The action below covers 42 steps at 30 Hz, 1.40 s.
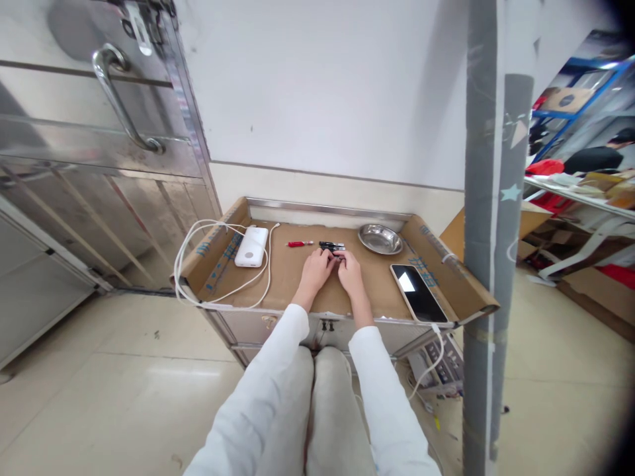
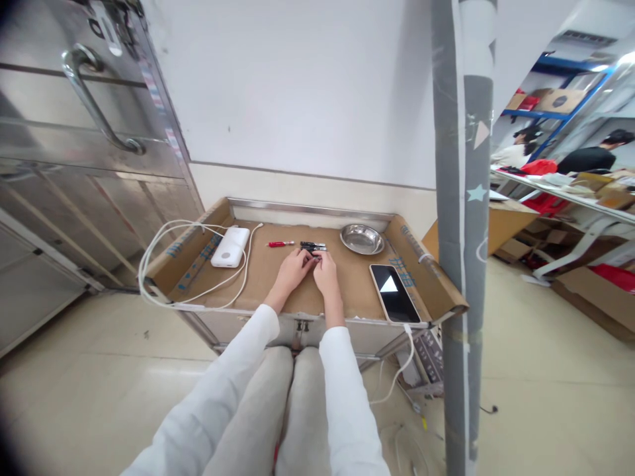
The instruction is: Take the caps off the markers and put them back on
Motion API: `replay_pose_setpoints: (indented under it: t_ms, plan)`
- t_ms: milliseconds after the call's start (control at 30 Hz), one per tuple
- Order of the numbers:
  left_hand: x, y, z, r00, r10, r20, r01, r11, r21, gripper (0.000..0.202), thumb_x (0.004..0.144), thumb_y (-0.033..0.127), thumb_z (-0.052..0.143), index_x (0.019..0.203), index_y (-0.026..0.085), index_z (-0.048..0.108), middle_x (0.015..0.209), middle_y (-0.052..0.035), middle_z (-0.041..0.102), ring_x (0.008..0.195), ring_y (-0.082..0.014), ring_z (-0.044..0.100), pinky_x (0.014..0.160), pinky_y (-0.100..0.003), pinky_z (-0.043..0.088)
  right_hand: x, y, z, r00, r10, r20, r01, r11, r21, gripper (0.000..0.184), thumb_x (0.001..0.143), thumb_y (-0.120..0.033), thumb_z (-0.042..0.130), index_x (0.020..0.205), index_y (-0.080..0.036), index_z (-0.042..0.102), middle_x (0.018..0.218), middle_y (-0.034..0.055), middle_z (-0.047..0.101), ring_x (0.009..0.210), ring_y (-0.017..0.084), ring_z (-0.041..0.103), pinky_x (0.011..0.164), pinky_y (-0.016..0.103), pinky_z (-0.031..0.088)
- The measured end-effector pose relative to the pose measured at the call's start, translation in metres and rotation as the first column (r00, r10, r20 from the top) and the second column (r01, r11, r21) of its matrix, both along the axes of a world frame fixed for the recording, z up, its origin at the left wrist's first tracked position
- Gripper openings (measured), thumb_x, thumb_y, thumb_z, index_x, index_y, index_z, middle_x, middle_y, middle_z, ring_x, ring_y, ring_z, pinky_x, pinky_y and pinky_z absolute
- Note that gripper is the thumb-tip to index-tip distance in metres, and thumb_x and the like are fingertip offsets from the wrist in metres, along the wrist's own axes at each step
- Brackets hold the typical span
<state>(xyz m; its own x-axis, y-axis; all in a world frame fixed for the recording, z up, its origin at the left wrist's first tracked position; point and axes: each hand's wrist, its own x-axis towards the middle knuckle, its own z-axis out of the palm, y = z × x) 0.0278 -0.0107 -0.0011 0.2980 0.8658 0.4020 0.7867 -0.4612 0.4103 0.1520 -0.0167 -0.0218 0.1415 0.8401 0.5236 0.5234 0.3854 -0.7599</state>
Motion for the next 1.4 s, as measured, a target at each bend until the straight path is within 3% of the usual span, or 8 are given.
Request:
replay_pose_setpoints:
  t_ms: [167, 500, 767, 1033, 1400]
  plan:
    - [0.0012, -0.0034, -0.0024, 0.99, 0.108, -0.091, -0.104, 0.994, 0.046, 0.014, 0.092, 0.024, 0.042, 0.094, 0.016, 0.054, 0.097, -0.0096, 0.058, 0.094, -0.0212, 0.056, 0.083, -0.032, 0.043, -0.0002, -0.0013, 0.0006, 1.0, -0.011, -0.004, 0.011, 1.0, 0.014, 0.037, 0.073, -0.008, 0.033, 0.098, -0.016, 0.058, 0.101, 0.0099, 0.062, 0.089, 0.018, 0.058, 0.087, 0.036, 0.047]
    - [0.0028, -0.0057, 0.0008, 0.972, 0.203, -0.122, -0.2, 0.979, 0.034, 0.016, 0.089, 0.025, 0.047, 0.098, 0.014, 0.053, 0.1, -0.0113, 0.059, 0.097, -0.0235, 0.055, 0.084, -0.033, 0.042, 0.0002, -0.0017, -0.0018, 0.963, 0.043, 0.266, -0.052, 0.998, 0.024, 0.042, 0.068, -0.001, 0.036, 0.094, -0.019, 0.063, 0.091, 0.0078, 0.06, 0.091, 0.022, 0.052, 0.086, 0.038, 0.044]
    - [0.0026, -0.0032, -0.0009, 0.97, 0.21, -0.121, -0.208, 0.978, 0.028, 0.016, 0.089, 0.02, 0.042, 0.099, 0.014, 0.053, 0.1, -0.0114, 0.059, 0.096, -0.0233, 0.056, 0.082, -0.033, 0.043, 0.0013, 0.0003, -0.0036, 0.984, 0.027, 0.179, -0.036, 0.998, 0.046, 0.039, 0.073, -0.002, 0.037, 0.096, -0.018, 0.064, 0.098, 0.0094, 0.053, 0.092, 0.02, 0.055, 0.087, 0.037, 0.047]
    - [0.0027, -0.0033, -0.0008, 0.971, 0.2, -0.132, -0.197, 0.98, 0.043, 0.016, 0.09, 0.02, 0.041, 0.098, 0.014, 0.053, 0.1, -0.0122, 0.059, 0.096, -0.0233, 0.056, 0.084, -0.033, 0.043, 0.0008, 0.0017, -0.0044, 0.985, 0.069, 0.156, -0.073, 0.997, 0.017, 0.03, 0.078, -0.008, 0.042, 0.095, -0.019, 0.064, 0.099, 0.009, 0.054, 0.092, 0.021, 0.055, 0.087, 0.037, 0.048]
    - [0.0034, -0.0006, 0.0013, 0.925, 0.379, -0.026, -0.372, 0.917, 0.143, 0.021, 0.087, 0.017, 0.04, 0.104, 0.01, 0.053, 0.108, -0.0171, 0.054, 0.099, -0.0249, 0.054, 0.087, -0.036, 0.043, -0.0008, -0.0035, -0.0022, 0.963, 0.006, 0.27, -0.014, 1.0, 0.028, 0.051, 0.059, 0.002, 0.039, 0.098, -0.02, 0.063, 0.097, 0.0076, 0.051, 0.094, 0.022, 0.047, 0.091, 0.041, 0.042]
